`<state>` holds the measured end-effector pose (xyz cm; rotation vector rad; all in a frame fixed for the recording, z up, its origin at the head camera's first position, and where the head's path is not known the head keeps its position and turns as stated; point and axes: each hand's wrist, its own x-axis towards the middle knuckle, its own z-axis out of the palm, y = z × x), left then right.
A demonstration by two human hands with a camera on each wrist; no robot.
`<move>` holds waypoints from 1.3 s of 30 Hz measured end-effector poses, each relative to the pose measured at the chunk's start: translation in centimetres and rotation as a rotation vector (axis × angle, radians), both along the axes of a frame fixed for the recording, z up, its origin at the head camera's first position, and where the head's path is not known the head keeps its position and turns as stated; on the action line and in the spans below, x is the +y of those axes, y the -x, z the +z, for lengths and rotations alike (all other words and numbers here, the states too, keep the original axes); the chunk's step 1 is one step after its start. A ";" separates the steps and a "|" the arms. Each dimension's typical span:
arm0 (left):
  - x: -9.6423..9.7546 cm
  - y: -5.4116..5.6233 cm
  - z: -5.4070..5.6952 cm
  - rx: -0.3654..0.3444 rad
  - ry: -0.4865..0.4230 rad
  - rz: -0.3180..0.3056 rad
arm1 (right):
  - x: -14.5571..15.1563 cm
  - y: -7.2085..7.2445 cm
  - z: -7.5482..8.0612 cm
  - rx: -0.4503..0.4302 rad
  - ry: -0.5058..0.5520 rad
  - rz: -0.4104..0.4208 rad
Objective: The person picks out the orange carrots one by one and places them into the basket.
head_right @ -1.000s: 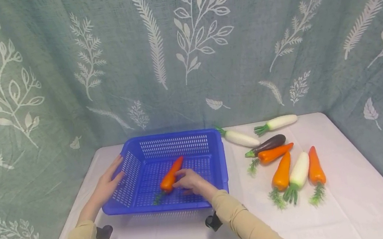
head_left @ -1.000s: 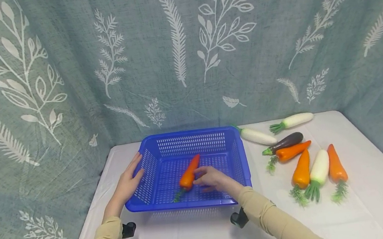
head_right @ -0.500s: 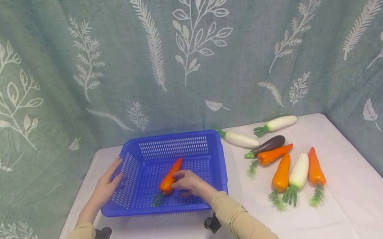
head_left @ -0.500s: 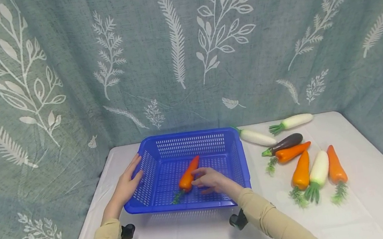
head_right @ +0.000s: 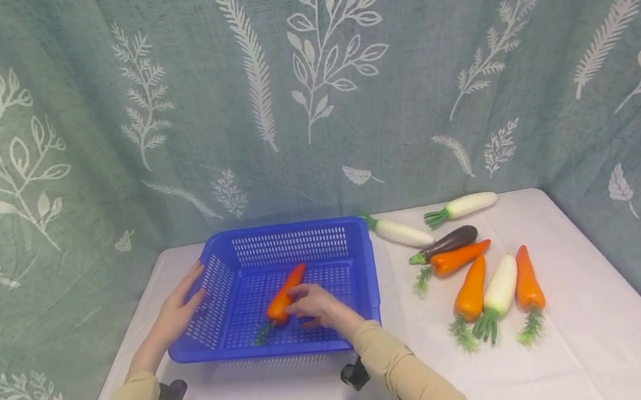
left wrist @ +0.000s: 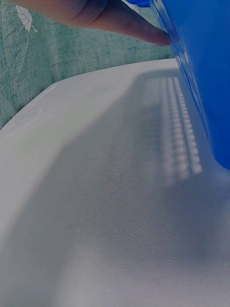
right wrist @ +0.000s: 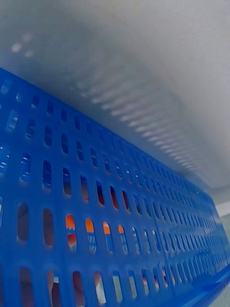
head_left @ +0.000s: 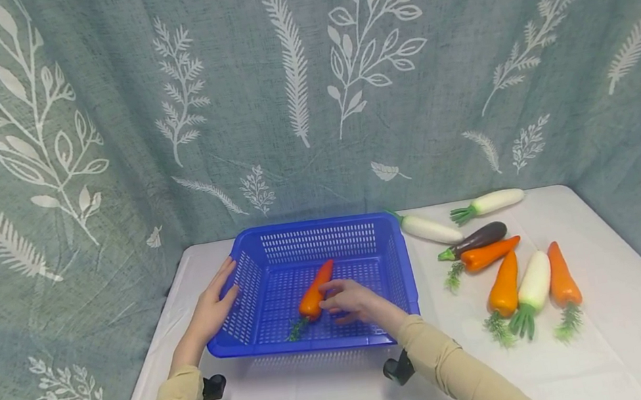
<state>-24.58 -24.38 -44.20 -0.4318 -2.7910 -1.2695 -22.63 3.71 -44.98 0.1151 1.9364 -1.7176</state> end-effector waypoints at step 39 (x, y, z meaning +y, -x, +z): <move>-0.2 0.3 0.1 -0.014 0.033 -0.005 | 2.0 -0.5 1.5 0.035 0.171 -0.083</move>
